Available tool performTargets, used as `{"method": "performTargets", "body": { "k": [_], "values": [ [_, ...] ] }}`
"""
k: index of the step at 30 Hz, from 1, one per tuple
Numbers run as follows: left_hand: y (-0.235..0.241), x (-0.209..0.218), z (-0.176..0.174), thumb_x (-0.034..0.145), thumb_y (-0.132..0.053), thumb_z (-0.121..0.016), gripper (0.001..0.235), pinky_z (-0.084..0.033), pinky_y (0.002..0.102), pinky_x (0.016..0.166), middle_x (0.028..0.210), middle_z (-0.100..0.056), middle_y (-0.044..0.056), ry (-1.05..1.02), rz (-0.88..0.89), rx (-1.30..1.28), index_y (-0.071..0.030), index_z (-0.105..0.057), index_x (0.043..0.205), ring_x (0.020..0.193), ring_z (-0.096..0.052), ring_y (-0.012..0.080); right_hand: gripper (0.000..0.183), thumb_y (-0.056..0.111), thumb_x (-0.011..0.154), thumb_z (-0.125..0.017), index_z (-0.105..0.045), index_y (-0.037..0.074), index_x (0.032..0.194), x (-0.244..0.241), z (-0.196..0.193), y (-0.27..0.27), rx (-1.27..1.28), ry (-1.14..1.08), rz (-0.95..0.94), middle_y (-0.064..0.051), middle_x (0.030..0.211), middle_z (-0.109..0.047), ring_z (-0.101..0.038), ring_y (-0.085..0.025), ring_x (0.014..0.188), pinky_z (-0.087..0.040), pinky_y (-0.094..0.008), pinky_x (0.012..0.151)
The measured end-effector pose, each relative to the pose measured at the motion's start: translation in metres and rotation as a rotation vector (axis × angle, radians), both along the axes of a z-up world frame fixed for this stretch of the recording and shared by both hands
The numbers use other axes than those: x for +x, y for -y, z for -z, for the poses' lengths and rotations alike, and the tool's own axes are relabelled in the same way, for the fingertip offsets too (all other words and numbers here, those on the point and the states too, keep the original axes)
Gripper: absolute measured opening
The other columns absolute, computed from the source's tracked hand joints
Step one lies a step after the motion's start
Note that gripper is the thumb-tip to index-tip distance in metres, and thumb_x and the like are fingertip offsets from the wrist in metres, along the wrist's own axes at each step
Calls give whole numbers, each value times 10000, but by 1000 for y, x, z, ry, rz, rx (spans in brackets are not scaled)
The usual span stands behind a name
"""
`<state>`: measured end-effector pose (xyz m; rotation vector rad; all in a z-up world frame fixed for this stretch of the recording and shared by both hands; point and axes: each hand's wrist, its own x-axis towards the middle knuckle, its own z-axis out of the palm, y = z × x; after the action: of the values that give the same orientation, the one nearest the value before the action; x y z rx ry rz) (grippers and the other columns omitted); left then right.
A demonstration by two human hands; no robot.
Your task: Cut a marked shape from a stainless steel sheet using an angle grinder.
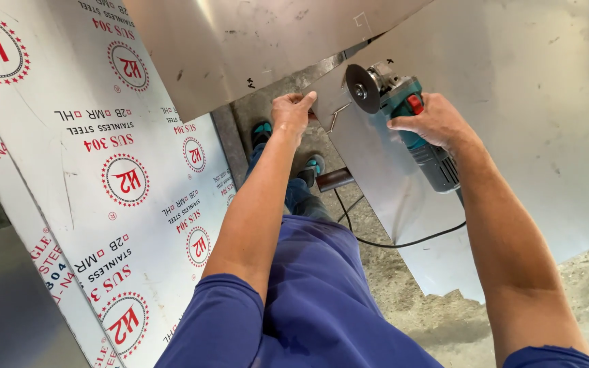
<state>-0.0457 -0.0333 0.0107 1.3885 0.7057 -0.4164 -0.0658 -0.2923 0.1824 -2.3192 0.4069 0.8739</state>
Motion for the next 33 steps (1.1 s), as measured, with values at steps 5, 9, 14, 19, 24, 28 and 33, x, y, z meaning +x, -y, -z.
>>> {"method": "performTargets", "body": {
  "k": [5, 9, 14, 19, 24, 28, 33],
  "values": [
    [1, -2, 7, 854, -168, -812, 339, -668, 389, 604, 906, -760, 167, -18, -8, -25, 104, -708, 1027, 698, -760, 223, 326, 301, 725, -826, -725, 68, 930, 0, -5, -3, -6, -16, -1, -78, 827, -765, -706, -175, 731, -570, -362, 754],
    [1, 0, 10, 861, -159, -805, 346, -665, 400, 605, 928, -759, 187, 12, -22, -59, 113, -698, 1047, 694, -762, 243, 324, 292, 722, -825, -717, 74, 935, -1, -8, -4, 7, -26, 20, -78, 830, -762, -705, -181, 717, -575, -369, 737],
    [1, -1, 8, 853, -170, -809, 363, -676, 389, 613, 934, -766, 186, -21, -8, -9, 95, -693, 1073, 697, -776, 236, 325, 295, 730, -844, -728, 70, 934, -3, -4, -2, -10, 12, -32, -86, 829, -746, -693, -183, 728, -562, -369, 747],
    [2, -1, 1, 851, -167, -814, 349, -654, 384, 596, 912, -766, 190, 3, -17, -7, 117, -714, 1026, 679, -753, 232, 349, 310, 716, -839, -728, 69, 943, -3, 2, 0, -5, 20, -23, -90, 829, -738, -691, -195, 733, -565, -371, 755],
    [2, -2, 2, 841, -160, -819, 352, -656, 378, 596, 905, -763, 182, 19, -41, -18, 110, -708, 1037, 670, -755, 229, 375, 322, 703, -845, -726, 64, 947, -3, 3, 0, -25, 28, -27, -85, 824, -736, -686, -197, 728, -559, -371, 746],
    [1, -2, -7, 843, -169, -817, 359, -656, 378, 610, 914, -773, 185, -8, -15, 22, 99, -715, 1060, 679, -758, 219, 370, 322, 702, -844, -721, 61, 932, -2, 3, -1, -30, 26, -20, -89, 810, -729, -688, -204, 708, -567, -379, 738],
    [1, -1, -12, 853, -191, -802, 353, -668, 368, 657, 945, -768, 171, -42, 16, 41, 70, -714, 1074, 692, -772, 219, 372, 324, 696, -842, -705, 69, 929, -2, 5, -1, -46, -4, -5, -99, 803, -732, -698, -198, 689, -588, -387, 725]
  ]
}}
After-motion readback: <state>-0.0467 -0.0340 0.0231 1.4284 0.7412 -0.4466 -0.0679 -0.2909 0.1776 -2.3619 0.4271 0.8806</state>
